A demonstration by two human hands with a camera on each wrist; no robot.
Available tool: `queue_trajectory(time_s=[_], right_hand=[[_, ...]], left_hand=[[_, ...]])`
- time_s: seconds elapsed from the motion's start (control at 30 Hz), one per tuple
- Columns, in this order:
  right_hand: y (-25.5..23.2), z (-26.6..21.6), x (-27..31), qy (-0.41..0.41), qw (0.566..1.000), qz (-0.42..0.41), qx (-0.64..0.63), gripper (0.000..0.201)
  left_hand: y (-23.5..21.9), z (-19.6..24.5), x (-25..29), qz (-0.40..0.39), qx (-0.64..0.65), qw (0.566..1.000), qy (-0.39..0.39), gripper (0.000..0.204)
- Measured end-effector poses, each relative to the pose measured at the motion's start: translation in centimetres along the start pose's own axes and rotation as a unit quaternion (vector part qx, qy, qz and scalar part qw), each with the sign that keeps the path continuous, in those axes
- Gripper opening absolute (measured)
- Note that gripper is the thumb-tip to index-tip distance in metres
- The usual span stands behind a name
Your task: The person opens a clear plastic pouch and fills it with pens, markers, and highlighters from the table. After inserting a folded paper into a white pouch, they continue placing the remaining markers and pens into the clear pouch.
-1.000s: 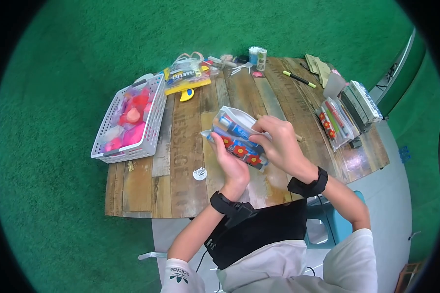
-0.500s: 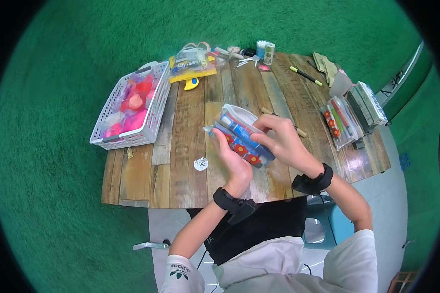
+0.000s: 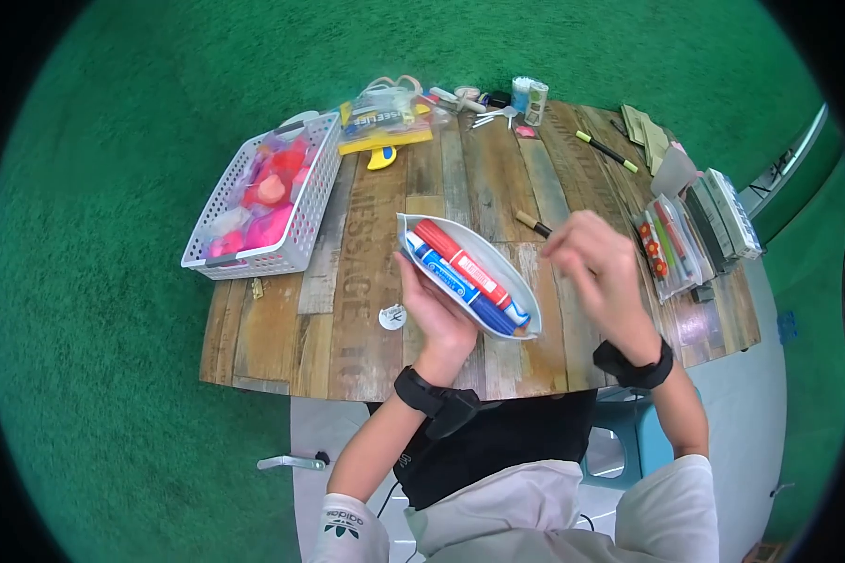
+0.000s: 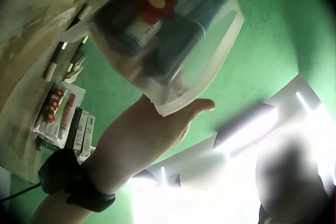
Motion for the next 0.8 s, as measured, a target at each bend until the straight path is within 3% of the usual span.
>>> queue_trajectory(time_s=[0.03, 0.17, 0.23, 0.27, 0.33, 0.4, 0.5, 0.57, 0.6, 0.67, 0.73, 0.8], right_hand=[[-0.5, 1.2, 0.0, 0.059, 0.997, -0.015, 0.045, 0.013], [0.3, 7.3, 0.7, 0.113, 0.988, 0.024, 0.1, 0.018], [1.6, 11.7, 2.6, 0.131, 0.945, -0.158, 0.257, 0.03], [1.6, 12.4, 3.0, 0.131, 0.945, -0.157, 0.255, 0.03], [2.1, 13.6, 3.7, 0.15, 0.927, -0.237, 0.248, 0.033], [1.9, 14.0, 3.6, 0.166, 0.927, -0.235, 0.24, 0.031], [0.7, 13.1, 2.7, 0.177, 0.941, -0.243, 0.154, 0.021], [-0.8, 9.9, 0.9, 0.241, 0.953, -0.183, -0.015, 0.019], [-1.2, 8.5, 0.5, 0.244, 0.952, -0.183, -0.014, 0.019], [-1.6, 5.3, -0.1, 0.254, 0.944, -0.155, -0.145, 0.02], [-1.6, 2.6, -0.2, 0.27, 0.936, -0.15, -0.169, 0.019], [-1.2, 0.9, 0.0, 0.207, 0.949, -0.168, -0.169, 0.019]], left_hand=[[-0.2, -0.1, 0.0, 0.001, 0.01, 0.999, -0.032, 0.051], [-0.5, -0.4, 0.6, 0.007, 0.014, 0.995, -0.098, 0.043], [-0.4, -0.4, 1.1, 0.001, 0.009, 0.992, -0.124, 0.037], [-0.4, -0.4, 1.2, 0.001, 0.007, 0.992, -0.123, 0.037], [-0.4, -0.6, 1.3, -0.005, 0.024, 0.991, -0.128, 0.037], [-0.7, -0.8, 1.2, 0.01, 0.011, 0.993, -0.118, 0.042], [-1.0, -0.9, 0.9, 0.027, -0.016, 0.996, -0.089, 0.048], [-0.9, -0.9, 1.0, 0.035, -0.035, 0.997, -0.062, 0.048], [-1.1, -1.1, 1.0, 0.036, -0.036, 0.997, -0.065, 0.048], [-1.5, -1.2, 0.9, 0.039, -0.043, 0.997, -0.046, 0.049], [-1.5, -1.5, 1.0, 0.036, -0.046, 0.997, -0.05, 0.048], [-1.6, -1.8, 1.0, 0.033, -0.024, 0.997, -0.061, 0.048]])
Point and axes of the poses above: each hand's wrist, its own x-axis away from the middle knuckle, its own y-axis out of the palm, z = x × y, the point moved 4 cm from there along -x, towards the middle knuckle
